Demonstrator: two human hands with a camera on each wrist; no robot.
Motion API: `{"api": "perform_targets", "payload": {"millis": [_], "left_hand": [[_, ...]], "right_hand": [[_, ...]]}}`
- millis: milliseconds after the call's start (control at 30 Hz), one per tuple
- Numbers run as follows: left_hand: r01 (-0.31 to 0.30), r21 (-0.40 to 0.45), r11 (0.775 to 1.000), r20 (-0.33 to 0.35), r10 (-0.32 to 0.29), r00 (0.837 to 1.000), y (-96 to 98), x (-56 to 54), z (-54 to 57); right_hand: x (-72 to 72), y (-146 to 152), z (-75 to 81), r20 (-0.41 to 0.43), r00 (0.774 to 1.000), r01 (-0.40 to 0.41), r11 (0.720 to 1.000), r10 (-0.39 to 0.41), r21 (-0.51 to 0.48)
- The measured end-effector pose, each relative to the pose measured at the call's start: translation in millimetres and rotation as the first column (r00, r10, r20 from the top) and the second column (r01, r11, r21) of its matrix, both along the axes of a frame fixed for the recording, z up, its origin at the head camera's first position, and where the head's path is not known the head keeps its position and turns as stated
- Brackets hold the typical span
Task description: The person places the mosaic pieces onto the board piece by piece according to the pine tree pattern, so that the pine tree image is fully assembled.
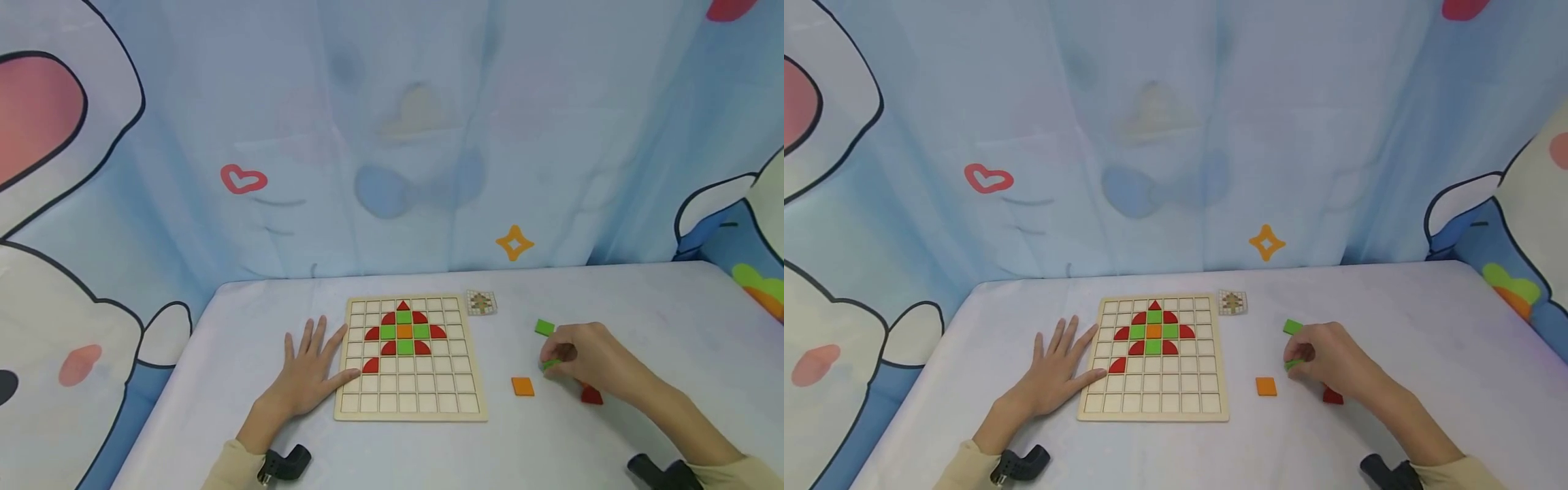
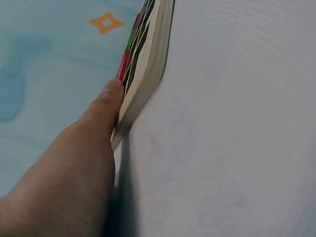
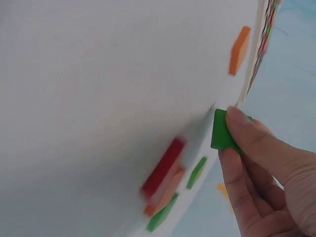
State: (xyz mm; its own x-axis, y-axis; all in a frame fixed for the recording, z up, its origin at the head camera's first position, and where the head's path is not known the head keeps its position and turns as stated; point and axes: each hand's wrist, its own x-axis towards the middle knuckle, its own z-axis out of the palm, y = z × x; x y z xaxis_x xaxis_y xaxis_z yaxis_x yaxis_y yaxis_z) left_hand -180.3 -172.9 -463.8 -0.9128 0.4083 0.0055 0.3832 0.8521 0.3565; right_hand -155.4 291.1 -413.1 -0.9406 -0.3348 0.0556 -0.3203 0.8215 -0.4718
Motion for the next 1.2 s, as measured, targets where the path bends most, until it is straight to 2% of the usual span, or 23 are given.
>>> {"api": "perform_targets", "payload": {"millis": [67, 200, 300, 400, 533, 733, 867, 1067, 1200], "left_hand": [[-0.004, -0.01, 1.0, 0.013, 0.005, 1.0, -0.6, -1.3, -0.3], [-0.008, -0.032, 0.999, 0.036, 0.009, 0.999, -0.8, -3.0, -0.9], [-0.004, -0.018, 1.0, 0.019, 0.004, 1.0, -1.4, -3.6, -1.5], [0.005, 0.003, 1.0, -0.012, -0.005, 1.0, -1.6, -3.5, -2.5], [0.02, 0.024, 1.0, -0.034, -0.019, 0.999, -1.4, -3.2, -3.4], [0.0, -0.019, 1.0, 0.006, 0.0, 1.0, -1.8, -2.2, -1.5], [0.001, -0.017, 1.0, 0.003, -0.001, 1.0, -2.0, -0.6, -1.8], [-0.004, -0.013, 1.0, -0.008, 0.004, 1.0, -3.5, -1.3, -4.8], [0.008, 0.029, 1.0, -0.045, -0.007, 0.999, -4.2, -2.3, -7.3]], "right_hand": [[-2.6, -11, 3.8, -0.04, 0.999, -0.022, 0.999, 0.021, -0.024], [-11.5, -41, 12.4, -0.059, 0.997, -0.062, 0.997, 0.059, -0.048], [-19.5, -71, 16.5, -0.045, 0.994, -0.102, 0.991, 0.098, -0.082], [-25.8, -101, 17.2, -0.021, 0.984, -0.178, 0.975, 0.177, -0.135], [-33.7, -140, 15.1, 0.015, 0.953, -0.296, 0.94, 0.302, -0.168], [-45.4, -183, 10.7, -0.002, 0.902, -0.422, 0.881, 0.432, -0.213], [-47.8, -197, 5.1, 0.007, 0.897, -0.425, 0.868, 0.442, -0.256], [-48.6, -209, 1.8, 0.053, 0.915, -0.374, 0.891, 0.4, -0.259], [-48.6, -214, 3.3, 0.086, 0.925, -0.34, 0.908, 0.37, -0.247]]}}
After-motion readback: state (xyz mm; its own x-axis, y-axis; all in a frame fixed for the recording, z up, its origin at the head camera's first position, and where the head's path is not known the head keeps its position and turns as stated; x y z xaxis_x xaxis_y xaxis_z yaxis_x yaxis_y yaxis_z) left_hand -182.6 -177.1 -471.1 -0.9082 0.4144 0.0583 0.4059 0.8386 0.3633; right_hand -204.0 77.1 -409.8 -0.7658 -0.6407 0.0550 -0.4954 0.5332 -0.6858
